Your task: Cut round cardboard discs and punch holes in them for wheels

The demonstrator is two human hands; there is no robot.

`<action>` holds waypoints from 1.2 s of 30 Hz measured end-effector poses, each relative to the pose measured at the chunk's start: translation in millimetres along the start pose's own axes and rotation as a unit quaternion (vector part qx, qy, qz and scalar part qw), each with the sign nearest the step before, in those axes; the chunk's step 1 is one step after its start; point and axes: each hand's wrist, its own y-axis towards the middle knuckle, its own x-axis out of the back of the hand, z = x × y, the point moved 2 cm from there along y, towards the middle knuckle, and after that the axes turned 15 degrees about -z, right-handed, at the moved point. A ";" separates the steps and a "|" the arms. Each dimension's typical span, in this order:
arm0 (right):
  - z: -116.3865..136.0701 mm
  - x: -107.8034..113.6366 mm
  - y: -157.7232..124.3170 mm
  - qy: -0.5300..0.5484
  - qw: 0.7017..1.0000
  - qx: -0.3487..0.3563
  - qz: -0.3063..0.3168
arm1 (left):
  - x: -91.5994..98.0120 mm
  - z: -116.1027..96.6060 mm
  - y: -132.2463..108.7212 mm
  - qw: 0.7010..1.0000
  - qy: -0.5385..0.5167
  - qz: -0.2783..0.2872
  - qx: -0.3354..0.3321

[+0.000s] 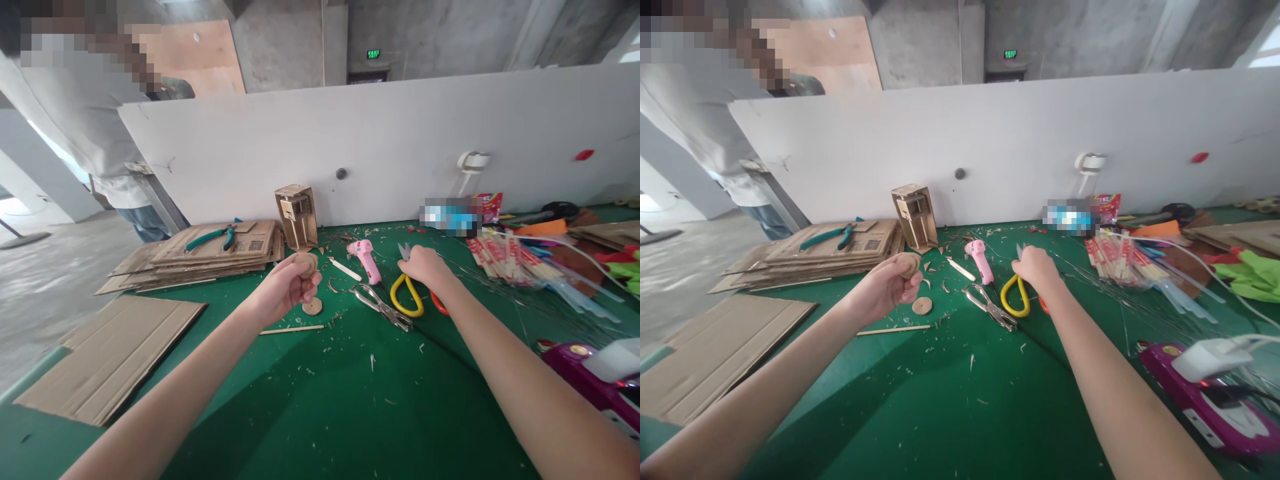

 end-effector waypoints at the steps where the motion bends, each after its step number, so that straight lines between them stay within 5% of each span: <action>1: -1.6 2.0 -0.1 -0.006 1.000 -0.013 -0.004 | 1.0 0.8 0.8 1.000 0.007 -0.006 -0.014; 10: -0.3 42.6 13.1 -0.032 0.999 -0.024 -0.008 | 2.2 1.5 3.2 0.996 0.046 -0.042 -0.070; 14: 26.0 85.7 5.7 0.024 0.996 0.002 -0.084 | 5.8 -2.8 4.2 0.994 0.021 -0.077 -0.073; 19: 80.1 123.8 -35.2 0.153 0.979 0.134 -0.030 | 4.7 -8.6 4.6 0.993 -0.088 -0.071 -0.014; 22: 106.9 127.8 -60.3 0.186 0.961 0.203 0.007 | 3.6 -10.6 5.5 0.989 -0.123 -0.079 -0.008; 25: 121.0 123.5 -73.1 0.111 0.961 0.245 -0.061 | 2.0 -11.9 5.5 0.984 -0.147 -0.097 -0.009; 36: 128.5 116.2 -79.9 0.002 0.949 0.284 -0.139 | -2.7 -11.5 3.8 0.984 -0.129 -0.115 -0.048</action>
